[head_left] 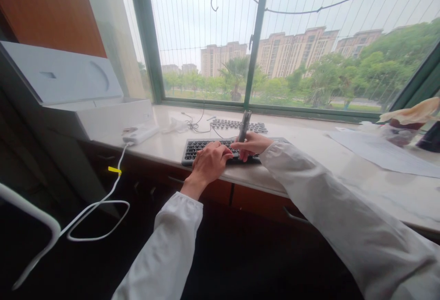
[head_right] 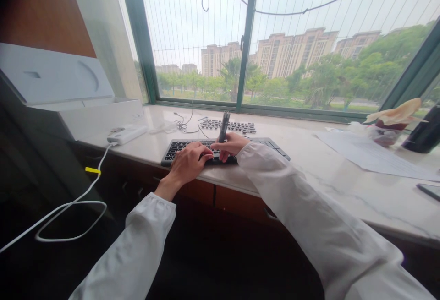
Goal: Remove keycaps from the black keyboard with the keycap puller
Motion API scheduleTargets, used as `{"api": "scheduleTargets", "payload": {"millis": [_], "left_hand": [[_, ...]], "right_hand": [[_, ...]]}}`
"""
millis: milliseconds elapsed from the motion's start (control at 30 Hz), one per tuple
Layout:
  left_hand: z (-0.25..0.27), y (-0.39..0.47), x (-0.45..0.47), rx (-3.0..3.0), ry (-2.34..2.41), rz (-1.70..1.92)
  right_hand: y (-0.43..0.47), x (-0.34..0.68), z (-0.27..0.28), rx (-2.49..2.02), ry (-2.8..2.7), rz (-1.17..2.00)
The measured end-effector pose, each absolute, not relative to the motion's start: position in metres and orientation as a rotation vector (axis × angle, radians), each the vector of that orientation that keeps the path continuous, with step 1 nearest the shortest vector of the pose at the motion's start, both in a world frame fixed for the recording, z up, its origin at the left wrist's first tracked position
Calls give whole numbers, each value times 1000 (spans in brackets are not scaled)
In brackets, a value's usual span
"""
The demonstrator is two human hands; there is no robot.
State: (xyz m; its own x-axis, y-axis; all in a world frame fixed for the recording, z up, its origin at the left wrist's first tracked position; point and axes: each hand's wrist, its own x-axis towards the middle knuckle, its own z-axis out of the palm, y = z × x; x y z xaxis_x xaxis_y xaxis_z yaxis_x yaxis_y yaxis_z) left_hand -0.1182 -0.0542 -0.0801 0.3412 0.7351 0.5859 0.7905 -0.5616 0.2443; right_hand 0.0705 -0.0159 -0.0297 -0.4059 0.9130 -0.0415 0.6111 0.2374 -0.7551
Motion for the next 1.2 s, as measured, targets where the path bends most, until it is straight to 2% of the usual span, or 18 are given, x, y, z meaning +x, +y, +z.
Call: {"api": "scheduleTargets", "payload": {"millis": [233, 400, 667, 933, 1200], "left_hand": [[-79, -56, -118, -2502, -1448, -1015], [-78, -57, -118, -2513, -1434, -1015], [-78, -57, -118, -2529, -1436, -1027], [-79, -57, -118, -2526, -1431, -1037], [-76, -59, -117, -2537, -1456, -1010]], "right_hand": [[-8, 91, -34, -1153, -2254, 948], [-11, 97, -40, -1157, -2229, 927], [-10, 96, -44, -1152, -2067, 1050], [-10, 95, -43, -1306, -1685, 1351], [-10, 96, -44, -1300, -1524, 1391]]}}
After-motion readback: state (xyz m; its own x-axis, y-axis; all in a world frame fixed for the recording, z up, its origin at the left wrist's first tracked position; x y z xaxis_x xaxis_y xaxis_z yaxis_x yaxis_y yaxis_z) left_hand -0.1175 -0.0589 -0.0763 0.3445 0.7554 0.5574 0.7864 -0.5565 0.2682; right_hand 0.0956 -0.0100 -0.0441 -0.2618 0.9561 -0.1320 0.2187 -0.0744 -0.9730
